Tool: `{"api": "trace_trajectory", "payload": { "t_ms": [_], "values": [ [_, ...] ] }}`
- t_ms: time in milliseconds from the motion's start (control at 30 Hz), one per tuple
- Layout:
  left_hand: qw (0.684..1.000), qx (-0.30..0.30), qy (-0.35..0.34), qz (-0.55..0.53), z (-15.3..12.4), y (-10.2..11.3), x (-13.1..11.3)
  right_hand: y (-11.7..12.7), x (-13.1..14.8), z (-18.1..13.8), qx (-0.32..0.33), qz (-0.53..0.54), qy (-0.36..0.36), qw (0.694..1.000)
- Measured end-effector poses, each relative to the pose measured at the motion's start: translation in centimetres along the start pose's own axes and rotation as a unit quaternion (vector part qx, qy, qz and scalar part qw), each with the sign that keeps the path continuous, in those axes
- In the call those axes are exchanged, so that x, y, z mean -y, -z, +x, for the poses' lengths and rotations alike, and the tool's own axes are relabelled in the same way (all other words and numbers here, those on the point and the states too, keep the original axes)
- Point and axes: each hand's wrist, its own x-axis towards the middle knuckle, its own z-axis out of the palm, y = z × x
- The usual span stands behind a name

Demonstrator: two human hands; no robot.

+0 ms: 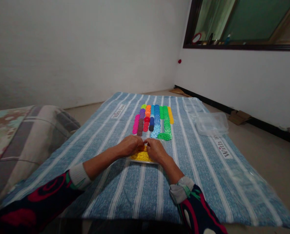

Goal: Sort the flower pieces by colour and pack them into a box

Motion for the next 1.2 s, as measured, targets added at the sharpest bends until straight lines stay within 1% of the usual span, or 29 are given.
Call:
{"api": "trace_trajectory", "payload": {
  "t_ms": [267,400,567,700,767,867,933,1033,1133,1200],
  "values": [
    [1.0,-0.016,-0.014,-0.012,-0.4,0.1,0.0,-0.1,-0.4,0.2,0.002,0.01,0.01,1.0],
    [0.999,-0.011,-0.035,-0.013,-0.4,0.1,0.0,-0.1,-0.5,0.2,0.006,0.013,0.009,1.0],
    [0.999,-0.019,-0.046,-0.01,-0.2,-0.3,0.2,0.0,-0.5,0.3,0.02,0.014,0.012,1.0],
    [0.998,-0.008,-0.055,0.01,-0.2,-0.2,0.2,0.1,-0.4,0.3,0.028,0.009,0.012,1.0],
    [0.998,-0.002,-0.056,0.019,-0.2,-0.1,0.1,0.2,-0.4,0.3,0.027,0.008,0.012,1.0],
    [0.999,-0.005,-0.039,0.008,-0.2,-0.4,0.2,0.3,-0.3,0.3,0.032,0.008,0.012,0.999],
    [0.999,-0.023,-0.031,-0.016,-0.2,-0.8,0.5,0.4,-0.2,0.3,0.035,0.006,0.01,0.999],
    [0.996,-0.077,-0.018,-0.05,-0.4,-1.0,1.3,1.0,-0.1,0.1,0.017,0.007,0.005,1.0],
    [0.985,-0.141,0.004,-0.097,-1.0,-0.4,2.5,2.3,-0.3,-0.2,-0.033,0.037,0.008,0.999],
    [0.972,-0.179,0.028,-0.152,-1.6,0.2,3.4,3.4,-0.8,-0.5,-0.082,0.08,0.005,0.993]
  ]
}}
